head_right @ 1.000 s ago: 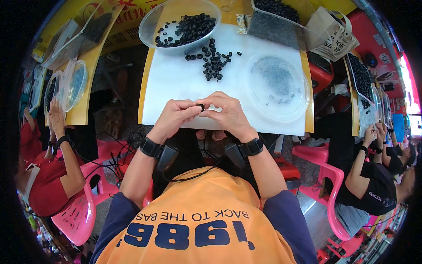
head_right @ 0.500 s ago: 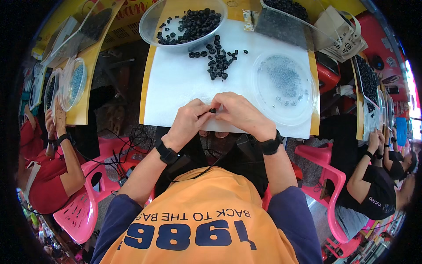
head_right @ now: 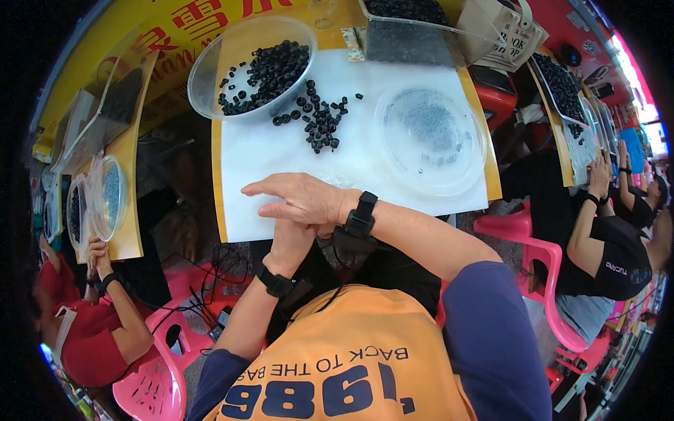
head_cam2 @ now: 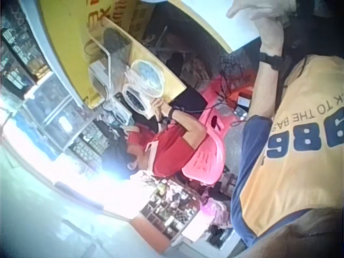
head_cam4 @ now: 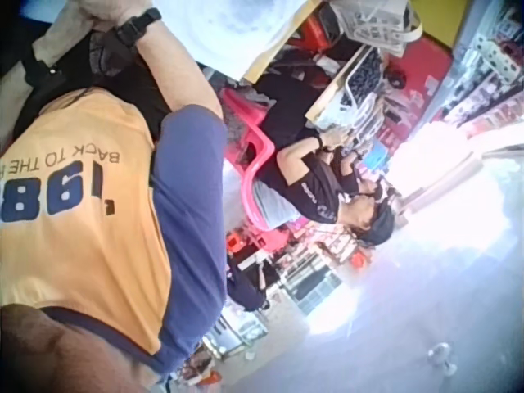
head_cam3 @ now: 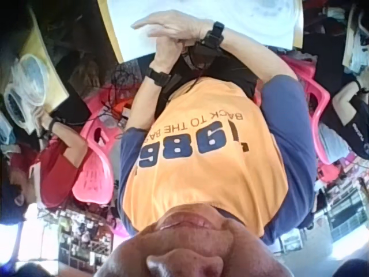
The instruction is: Assembling small black plastic components by hand at a workstation.
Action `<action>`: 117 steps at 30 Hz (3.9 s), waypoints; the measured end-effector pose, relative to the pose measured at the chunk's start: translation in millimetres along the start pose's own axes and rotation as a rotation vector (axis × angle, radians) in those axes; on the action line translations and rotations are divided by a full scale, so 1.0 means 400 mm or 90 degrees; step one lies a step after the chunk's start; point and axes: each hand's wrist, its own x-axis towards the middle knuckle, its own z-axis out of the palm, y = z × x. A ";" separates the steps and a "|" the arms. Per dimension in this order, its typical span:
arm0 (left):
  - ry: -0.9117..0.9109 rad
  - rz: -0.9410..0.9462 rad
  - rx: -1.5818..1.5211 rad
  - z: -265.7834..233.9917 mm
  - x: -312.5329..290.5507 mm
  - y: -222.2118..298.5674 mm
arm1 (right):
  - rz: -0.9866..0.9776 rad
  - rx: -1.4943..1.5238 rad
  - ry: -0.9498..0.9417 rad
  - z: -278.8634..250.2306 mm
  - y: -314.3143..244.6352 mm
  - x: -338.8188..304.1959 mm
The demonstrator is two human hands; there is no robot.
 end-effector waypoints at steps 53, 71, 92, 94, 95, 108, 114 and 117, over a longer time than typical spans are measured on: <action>-0.130 -0.339 -0.572 -0.087 -0.056 0.259 | 0.101 0.009 0.215 -0.075 -0.234 -0.252; -0.012 -0.421 -0.691 -0.092 -0.078 0.170 | 0.192 0.528 0.475 -0.421 -0.084 0.009; 0.128 -0.396 -0.676 -0.056 -0.028 0.179 | 0.303 0.270 0.353 -0.099 -0.091 -0.163; 0.102 -0.397 -0.707 -0.050 -0.009 0.201 | 0.285 0.303 0.371 -0.081 -0.125 -0.189; 0.078 -0.395 -0.740 -0.044 -0.003 0.208 | 0.264 0.332 0.388 -0.070 -0.136 -0.201; -0.035 -0.427 -0.924 0.010 -0.026 0.140 | 0.217 0.234 0.357 -0.051 -0.156 -0.288; -0.058 -0.447 -0.941 -0.002 -0.024 0.152 | 0.244 -0.275 0.437 -0.213 -0.072 -0.349; -0.076 -0.438 -0.948 -0.007 -0.026 0.148 | 0.218 -0.474 0.382 -0.262 -0.015 -0.355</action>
